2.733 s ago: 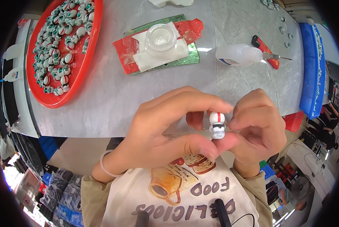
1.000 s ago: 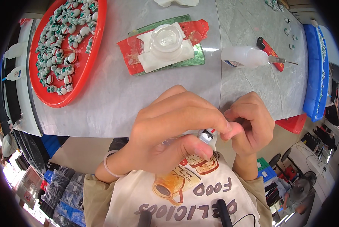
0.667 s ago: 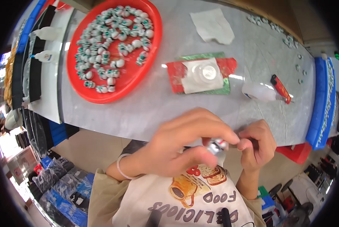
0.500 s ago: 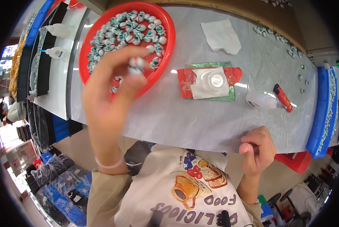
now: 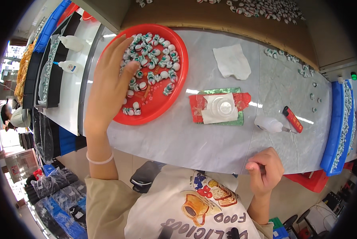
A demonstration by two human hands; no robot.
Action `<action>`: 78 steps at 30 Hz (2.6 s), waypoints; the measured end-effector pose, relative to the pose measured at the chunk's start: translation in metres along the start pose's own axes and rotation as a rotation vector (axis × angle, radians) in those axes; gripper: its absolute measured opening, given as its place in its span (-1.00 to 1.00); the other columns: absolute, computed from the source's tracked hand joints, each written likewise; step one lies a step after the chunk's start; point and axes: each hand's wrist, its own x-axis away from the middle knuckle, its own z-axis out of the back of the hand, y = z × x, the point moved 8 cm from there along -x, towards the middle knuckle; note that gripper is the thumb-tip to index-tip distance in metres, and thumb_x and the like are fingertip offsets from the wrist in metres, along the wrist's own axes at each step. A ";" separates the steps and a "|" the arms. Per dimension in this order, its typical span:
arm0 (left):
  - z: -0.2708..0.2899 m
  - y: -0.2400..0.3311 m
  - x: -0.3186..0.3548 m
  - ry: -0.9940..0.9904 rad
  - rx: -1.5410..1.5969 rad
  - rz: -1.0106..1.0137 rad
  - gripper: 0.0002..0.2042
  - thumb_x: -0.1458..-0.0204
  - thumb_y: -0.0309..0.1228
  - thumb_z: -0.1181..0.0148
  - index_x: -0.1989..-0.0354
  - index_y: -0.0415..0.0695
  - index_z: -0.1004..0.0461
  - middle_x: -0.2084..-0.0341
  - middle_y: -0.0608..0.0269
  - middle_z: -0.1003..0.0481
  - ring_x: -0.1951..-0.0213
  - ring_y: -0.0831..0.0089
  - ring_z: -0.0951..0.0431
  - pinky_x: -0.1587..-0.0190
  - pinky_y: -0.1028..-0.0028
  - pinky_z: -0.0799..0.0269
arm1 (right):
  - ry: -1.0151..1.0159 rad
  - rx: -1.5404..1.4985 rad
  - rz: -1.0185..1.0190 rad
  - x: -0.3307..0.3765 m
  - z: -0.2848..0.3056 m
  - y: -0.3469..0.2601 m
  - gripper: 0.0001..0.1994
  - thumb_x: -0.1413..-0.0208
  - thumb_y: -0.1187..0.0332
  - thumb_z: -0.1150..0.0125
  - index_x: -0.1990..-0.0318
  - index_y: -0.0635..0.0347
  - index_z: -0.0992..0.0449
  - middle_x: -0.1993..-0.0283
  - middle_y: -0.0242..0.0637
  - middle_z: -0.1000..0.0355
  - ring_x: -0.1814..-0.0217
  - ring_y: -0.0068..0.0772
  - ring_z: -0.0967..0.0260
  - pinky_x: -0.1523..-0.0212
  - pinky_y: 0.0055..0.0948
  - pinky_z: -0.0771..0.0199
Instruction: Assembling small plastic components by applying glue and joining pieces together at a workbench.
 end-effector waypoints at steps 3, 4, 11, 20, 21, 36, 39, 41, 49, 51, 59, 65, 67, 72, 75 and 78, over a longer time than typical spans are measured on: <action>-0.028 0.008 0.001 -0.203 -0.167 -0.062 -0.53 -0.02 -0.22 0.07 -0.10 -0.14 -0.13 -0.12 0.01 -0.08 -0.17 0.09 -0.02 -0.19 0.22 0.16 | 0.000 -0.009 -0.014 0.000 0.001 0.001 -0.76 0.14 0.31 -0.21 0.62 0.27 -0.33 0.70 -0.34 -0.19 0.67 -0.48 -0.07 0.66 -0.57 0.02; -0.034 0.010 0.002 -0.239 -0.229 -0.078 -0.47 0.01 -0.16 0.03 -0.13 -0.09 -0.09 -0.15 0.03 -0.04 -0.20 0.09 0.04 -0.21 0.16 0.24 | 0.005 -0.008 -0.009 -0.001 0.002 0.001 -0.76 0.14 0.31 -0.21 0.62 0.27 -0.33 0.70 -0.34 -0.19 0.67 -0.48 -0.07 0.66 -0.57 0.02; -0.031 0.022 0.005 -0.369 -0.245 -0.061 -0.43 0.05 -0.13 0.00 -0.14 -0.06 -0.09 -0.16 0.06 -0.02 -0.20 0.09 0.06 -0.21 0.20 0.20 | -0.012 -0.047 -0.031 -0.001 0.003 0.004 -0.79 0.19 0.34 -0.24 0.63 0.25 -0.35 0.71 -0.35 -0.21 0.68 -0.47 -0.09 0.67 -0.55 -0.01; -0.035 0.031 0.000 -0.400 -0.220 -0.079 -0.49 -0.03 -0.21 0.10 -0.17 -0.08 -0.05 -0.19 0.12 0.02 -0.23 0.14 0.10 -0.22 0.23 0.26 | -0.033 -0.113 -0.021 -0.003 0.007 0.007 -0.84 0.30 0.44 -0.27 0.63 0.24 -0.37 0.70 -0.35 -0.26 0.69 -0.42 -0.13 0.68 -0.52 -0.06; -0.035 0.030 0.002 -0.430 -0.239 -0.068 -0.48 -0.01 -0.21 0.08 -0.17 -0.06 -0.05 -0.19 0.13 0.01 -0.23 0.16 0.10 -0.22 0.23 0.25 | -0.032 -0.125 -0.018 -0.002 0.007 0.008 -0.84 0.32 0.46 -0.27 0.64 0.23 -0.37 0.70 -0.36 -0.28 0.69 -0.41 -0.14 0.67 -0.51 -0.08; -0.045 0.039 -0.015 -0.445 -0.279 -0.139 -0.44 0.05 -0.21 0.03 -0.17 -0.03 -0.04 -0.19 0.13 0.02 -0.22 0.18 0.08 -0.22 0.21 0.25 | -0.103 -0.201 -0.077 -0.006 0.009 0.014 -0.85 0.36 0.48 -0.29 0.66 0.22 -0.40 0.68 -0.36 -0.32 0.67 -0.39 -0.22 0.66 -0.52 -0.15; -0.046 0.032 -0.011 -0.418 -0.343 -0.069 -0.44 0.04 -0.22 0.03 -0.18 -0.02 -0.03 -0.19 0.13 0.02 -0.23 0.20 0.08 -0.22 0.20 0.27 | -0.109 -0.209 -0.086 -0.008 0.008 0.015 -0.86 0.35 0.48 -0.29 0.66 0.22 -0.40 0.68 -0.36 -0.32 0.67 -0.39 -0.22 0.66 -0.52 -0.16; -0.044 0.027 -0.010 -0.367 -0.377 -0.016 -0.45 0.03 -0.23 0.03 -0.18 -0.02 -0.03 -0.19 0.14 0.03 -0.23 0.20 0.08 -0.22 0.19 0.27 | -0.113 -0.208 -0.086 -0.008 0.008 0.015 -0.86 0.35 0.48 -0.29 0.66 0.22 -0.40 0.68 -0.36 -0.33 0.67 -0.39 -0.23 0.66 -0.52 -0.17; -0.044 0.035 -0.011 -0.551 -0.248 -0.037 -0.42 0.05 -0.26 0.03 -0.19 -0.06 0.00 -0.20 0.17 0.03 -0.24 0.22 0.10 -0.23 0.21 0.35 | -0.115 -0.221 -0.099 -0.008 0.010 0.018 -0.86 0.33 0.47 -0.29 0.65 0.23 -0.40 0.68 -0.33 -0.34 0.68 -0.39 -0.23 0.66 -0.52 -0.18; -0.045 0.033 -0.010 -0.487 -0.233 -0.035 -0.42 0.06 -0.24 0.03 -0.18 -0.08 -0.01 -0.19 0.17 0.01 -0.23 0.21 0.10 -0.23 0.21 0.34 | -0.121 -0.224 -0.093 -0.007 0.009 0.016 -0.86 0.33 0.47 -0.28 0.65 0.23 -0.40 0.68 -0.33 -0.33 0.68 -0.39 -0.23 0.66 -0.52 -0.18; -0.050 0.036 -0.012 -0.476 -0.299 -0.187 -0.43 0.05 -0.19 0.04 -0.17 -0.09 -0.04 -0.18 0.18 -0.02 -0.23 0.21 0.08 -0.23 0.20 0.31 | -0.112 -0.209 -0.107 -0.009 0.010 0.015 -0.90 0.38 0.52 -0.26 0.66 0.23 -0.42 0.67 -0.34 -0.34 0.66 -0.40 -0.24 0.65 -0.52 -0.18; -0.048 0.034 -0.011 -0.412 -0.349 -0.104 -0.45 0.05 -0.25 0.02 -0.16 -0.07 -0.06 -0.18 0.20 -0.02 -0.23 0.20 0.09 -0.23 0.20 0.30 | -0.098 -0.211 -0.113 -0.007 0.011 0.015 -0.90 0.37 0.53 -0.25 0.66 0.24 -0.42 0.67 -0.35 -0.34 0.65 -0.39 -0.24 0.65 -0.52 -0.18; -0.046 0.032 -0.009 -0.446 -0.290 -0.115 -0.46 0.06 -0.30 0.02 -0.16 -0.09 -0.07 -0.18 0.19 -0.03 -0.23 0.20 0.08 -0.23 0.20 0.31 | -0.106 -0.221 -0.107 -0.007 0.009 0.014 -0.90 0.36 0.52 -0.25 0.66 0.24 -0.42 0.67 -0.35 -0.34 0.65 -0.39 -0.24 0.65 -0.52 -0.18; -0.032 0.020 -0.015 -0.439 -0.116 -0.030 -0.50 0.04 -0.36 0.07 -0.15 -0.11 -0.08 -0.18 0.14 -0.02 -0.23 0.20 0.07 -0.23 0.23 0.30 | -0.064 -0.216 -0.115 -0.006 0.013 0.015 -0.85 0.32 0.47 -0.28 0.65 0.26 -0.38 0.70 -0.34 -0.30 0.68 -0.40 -0.20 0.67 -0.53 -0.12; -0.027 0.007 -0.008 -0.315 -0.213 0.069 -0.54 -0.04 -0.31 0.17 -0.15 -0.11 -0.07 -0.18 0.11 0.00 -0.22 0.17 0.07 -0.22 0.27 0.28 | -0.051 -0.222 -0.108 -0.006 0.012 0.014 -0.82 0.30 0.44 -0.28 0.65 0.27 -0.36 0.71 -0.33 -0.27 0.70 -0.42 -0.15 0.68 -0.53 -0.07; -0.034 0.006 -0.006 -0.306 -0.287 0.015 -0.56 -0.11 -0.22 0.31 -0.17 -0.09 -0.05 -0.20 0.11 0.04 -0.22 0.17 0.09 -0.22 0.25 0.29 | -0.058 -0.213 -0.075 -0.005 0.009 0.014 -0.81 0.29 0.43 -0.28 0.66 0.27 -0.36 0.72 -0.34 -0.26 0.71 -0.43 -0.12 0.69 -0.54 -0.04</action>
